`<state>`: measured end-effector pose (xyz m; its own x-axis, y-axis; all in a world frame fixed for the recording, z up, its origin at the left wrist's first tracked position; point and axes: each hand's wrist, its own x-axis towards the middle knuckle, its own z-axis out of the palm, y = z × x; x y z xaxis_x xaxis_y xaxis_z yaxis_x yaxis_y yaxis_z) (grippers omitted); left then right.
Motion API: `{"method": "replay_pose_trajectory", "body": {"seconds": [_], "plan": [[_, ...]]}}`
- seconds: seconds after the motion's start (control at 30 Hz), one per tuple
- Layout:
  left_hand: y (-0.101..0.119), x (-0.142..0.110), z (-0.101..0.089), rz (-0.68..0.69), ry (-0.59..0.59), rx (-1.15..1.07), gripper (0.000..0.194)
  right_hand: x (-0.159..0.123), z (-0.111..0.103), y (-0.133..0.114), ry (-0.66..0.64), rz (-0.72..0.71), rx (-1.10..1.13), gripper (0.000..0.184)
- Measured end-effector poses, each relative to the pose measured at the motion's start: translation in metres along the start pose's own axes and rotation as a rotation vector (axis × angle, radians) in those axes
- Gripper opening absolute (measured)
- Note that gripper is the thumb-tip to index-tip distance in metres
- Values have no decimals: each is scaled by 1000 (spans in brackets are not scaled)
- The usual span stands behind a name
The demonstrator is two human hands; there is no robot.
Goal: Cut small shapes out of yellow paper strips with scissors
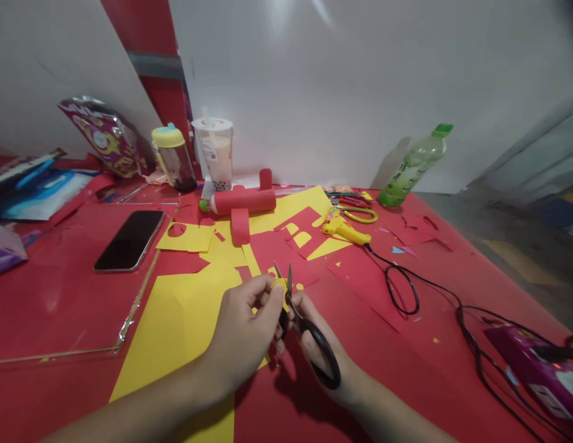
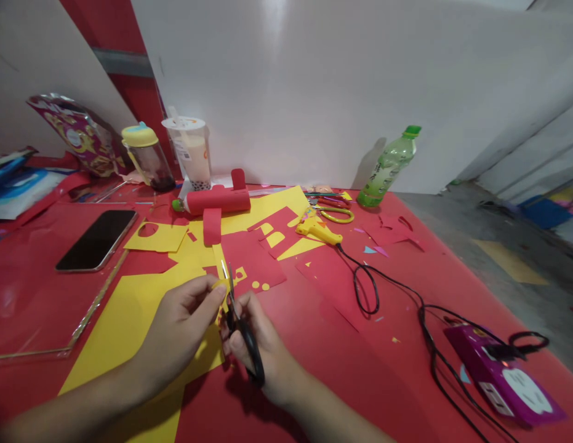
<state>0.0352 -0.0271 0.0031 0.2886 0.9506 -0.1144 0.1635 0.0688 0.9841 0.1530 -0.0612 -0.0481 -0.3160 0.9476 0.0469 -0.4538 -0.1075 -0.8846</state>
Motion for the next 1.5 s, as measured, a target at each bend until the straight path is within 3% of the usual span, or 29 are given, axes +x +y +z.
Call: {"method": "replay_pose_trajectory", "body": {"seconds": [0.37,0.97,1.5], "plan": [[0,1,3,-46,26,-44,25,-1,2,0,13,-27,-91,35],[0,3,3,-104,-65,-268,26,-2,5,-6,50,-57,-130,36],[2,4,1,-49,-79,-225,26,0,7,-9,75,-49,-104,38]]}}
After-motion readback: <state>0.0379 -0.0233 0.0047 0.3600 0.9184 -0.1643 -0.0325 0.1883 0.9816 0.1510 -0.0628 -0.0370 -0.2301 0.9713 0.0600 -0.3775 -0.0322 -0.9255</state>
